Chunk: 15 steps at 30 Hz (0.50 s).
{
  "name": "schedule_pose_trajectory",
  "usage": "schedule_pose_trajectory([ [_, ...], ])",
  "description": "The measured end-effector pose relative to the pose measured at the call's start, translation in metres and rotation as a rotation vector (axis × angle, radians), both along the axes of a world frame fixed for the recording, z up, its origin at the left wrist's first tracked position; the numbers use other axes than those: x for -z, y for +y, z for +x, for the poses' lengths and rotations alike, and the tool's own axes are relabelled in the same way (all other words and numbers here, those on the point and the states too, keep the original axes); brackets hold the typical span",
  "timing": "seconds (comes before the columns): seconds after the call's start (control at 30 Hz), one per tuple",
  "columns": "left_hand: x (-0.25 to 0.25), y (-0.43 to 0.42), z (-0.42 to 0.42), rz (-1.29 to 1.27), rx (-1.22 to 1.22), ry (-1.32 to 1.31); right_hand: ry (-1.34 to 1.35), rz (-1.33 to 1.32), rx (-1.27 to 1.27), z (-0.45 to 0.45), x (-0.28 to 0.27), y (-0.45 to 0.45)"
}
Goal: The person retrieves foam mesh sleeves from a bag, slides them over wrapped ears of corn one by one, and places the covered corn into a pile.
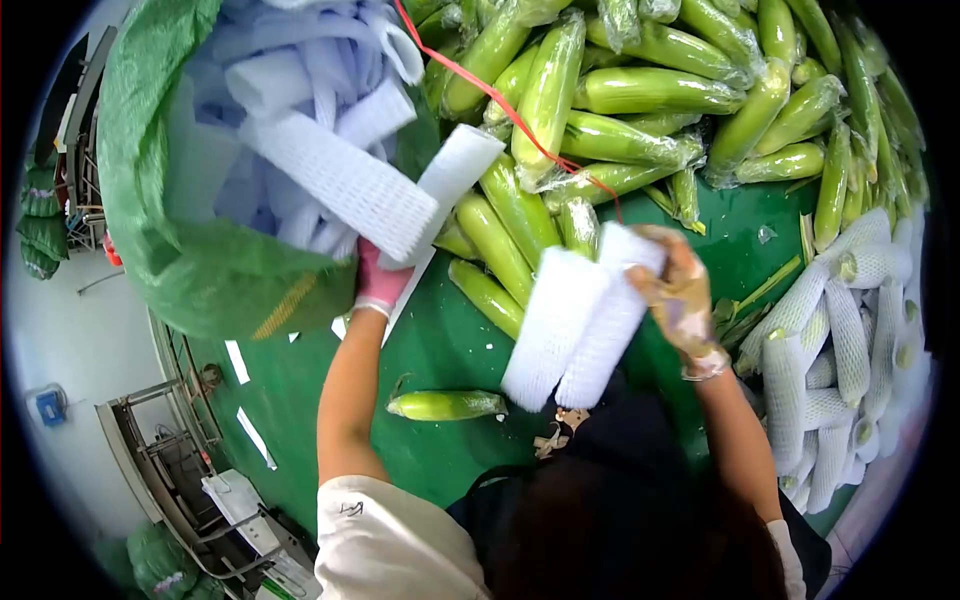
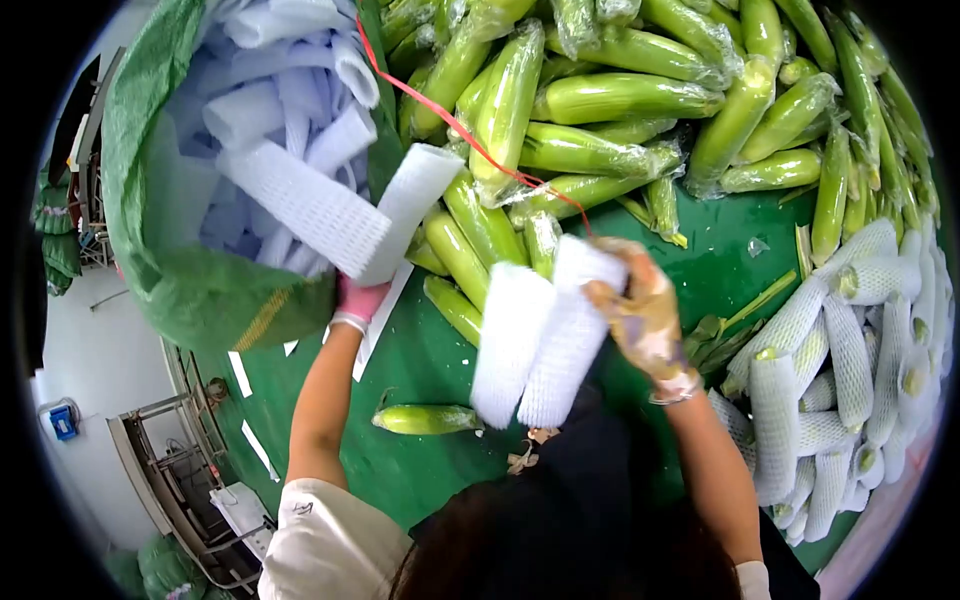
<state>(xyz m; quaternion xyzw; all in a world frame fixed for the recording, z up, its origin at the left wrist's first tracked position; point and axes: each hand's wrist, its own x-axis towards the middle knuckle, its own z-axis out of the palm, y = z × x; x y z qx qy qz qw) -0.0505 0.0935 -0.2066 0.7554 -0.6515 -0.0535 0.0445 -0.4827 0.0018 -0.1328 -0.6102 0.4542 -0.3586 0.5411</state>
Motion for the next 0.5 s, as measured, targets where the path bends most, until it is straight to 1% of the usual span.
schedule_pose_trajectory([
  [0.03,0.002,-0.004,0.000,-0.022,-0.020,0.046,-0.099,0.072,0.086,-0.014,0.004,-0.001],
  [0.07,-0.024,-0.011,-0.028,-0.110,0.018,-0.031,-0.198,0.141,0.179,-0.023,0.005,-0.001],
  [0.1,-0.051,-0.018,-0.057,-0.199,0.049,-0.112,-0.440,0.283,0.281,-0.027,-0.005,0.000],
  [0.13,-0.074,-0.016,-0.076,-0.193,0.167,0.000,-0.528,0.345,0.331,-0.032,-0.003,0.002],
  [0.17,-0.100,-0.014,-0.112,-0.202,0.086,0.119,-0.655,0.501,0.267,-0.037,-0.001,0.010],
  [0.2,-0.138,-0.015,-0.151,-0.160,0.078,0.289,-0.777,0.658,0.197,-0.040,0.002,0.021],
  [0.23,-0.156,-0.006,-0.182,-0.229,0.110,0.426,-0.792,0.705,0.144,-0.030,0.002,0.035],
  [0.27,-0.159,-0.001,-0.208,-0.339,0.241,0.508,-0.807,0.754,0.089,-0.012,-0.002,0.048],
  [0.3,-0.173,-0.002,-0.235,-0.202,0.257,0.617,-0.801,0.818,0.062,0.002,-0.010,0.061],
  [0.33,-0.169,-0.003,-0.254,-0.079,0.163,0.854,-0.838,0.904,0.084,0.011,-0.034,0.062],
  [0.37,-0.164,-0.003,-0.268,0.014,-0.071,1.154,-0.874,0.990,0.112,0.021,-0.058,0.064],
  [0.4,-0.157,-0.001,-0.276,0.118,-0.316,1.439,-0.887,0.964,0.020,0.021,-0.032,0.071],
  [0.47,-0.134,0.003,-0.279,0.056,-0.272,1.434,-0.909,0.902,-0.163,0.023,0.020,0.086],
  [0.5,-0.126,0.006,-0.275,0.083,-0.171,1.328,-0.743,0.778,-0.148,0.017,0.024,0.084],
])
